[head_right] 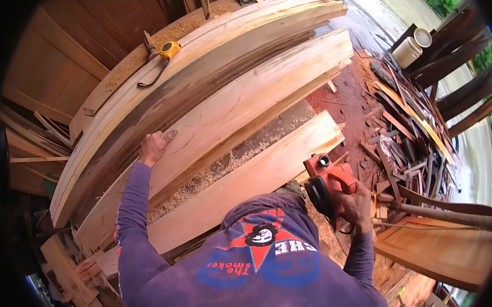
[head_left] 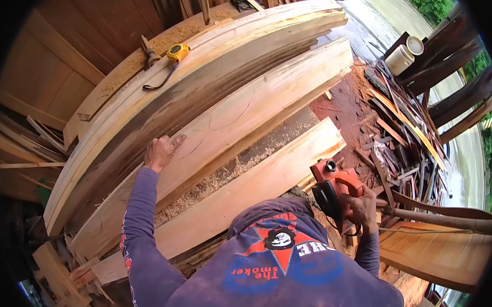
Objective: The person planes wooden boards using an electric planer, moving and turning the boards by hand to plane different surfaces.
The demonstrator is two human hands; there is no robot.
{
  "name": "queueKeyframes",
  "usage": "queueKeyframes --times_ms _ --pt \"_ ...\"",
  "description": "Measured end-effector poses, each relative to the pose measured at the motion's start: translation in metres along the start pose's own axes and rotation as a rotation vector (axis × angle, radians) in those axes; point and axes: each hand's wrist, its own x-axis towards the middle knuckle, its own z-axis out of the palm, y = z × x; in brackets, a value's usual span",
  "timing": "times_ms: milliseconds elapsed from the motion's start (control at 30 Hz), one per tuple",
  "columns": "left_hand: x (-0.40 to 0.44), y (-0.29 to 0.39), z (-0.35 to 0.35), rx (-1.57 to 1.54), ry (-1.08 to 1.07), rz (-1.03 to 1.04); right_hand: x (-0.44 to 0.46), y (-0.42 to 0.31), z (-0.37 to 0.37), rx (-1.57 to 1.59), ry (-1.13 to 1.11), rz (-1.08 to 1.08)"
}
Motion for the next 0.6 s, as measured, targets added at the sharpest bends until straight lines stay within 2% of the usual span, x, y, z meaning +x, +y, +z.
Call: queueKeyframes --times_ms 100,133,167,200,300,367,467,600 --pt "-0.022 0.011 0.010 -0.133 -0.225 0.065 -0.002 -0.007 -0.004 -0.107 -0.063 -0.067" --pt "-0.031 0.000 0.038 -0.182 -0.163 0.116 0.000 -0.016 -0.003 0.190 -0.037 0.271" --pt "-0.045 -0.003 0.046 -0.199 -0.174 0.066 0.003 -0.022 -0.005 0.471 -0.021 0.614" --pt "-0.058 -0.003 0.056 -0.209 -0.211 0.053 0.004 -0.025 -0.008 0.393 -0.060 0.539" --pt "-0.092 -0.010 0.090 -0.209 -0.356 -0.052 0.005 -0.027 -0.012 0.398 -0.085 0.629" --pt "-0.120 -0.018 0.108 -0.189 -0.459 -0.093 0.009 -0.031 -0.012 0.289 -0.091 0.623" --pt "-0.151 -0.021 0.132 -0.251 -0.472 -0.086 0.018 -0.033 -0.016 0.239 -0.157 0.506" --pt "-0.171 -0.026 0.154 -0.274 -0.382 -0.091 0.035 -0.026 -0.016 0.149 -0.264 0.466"
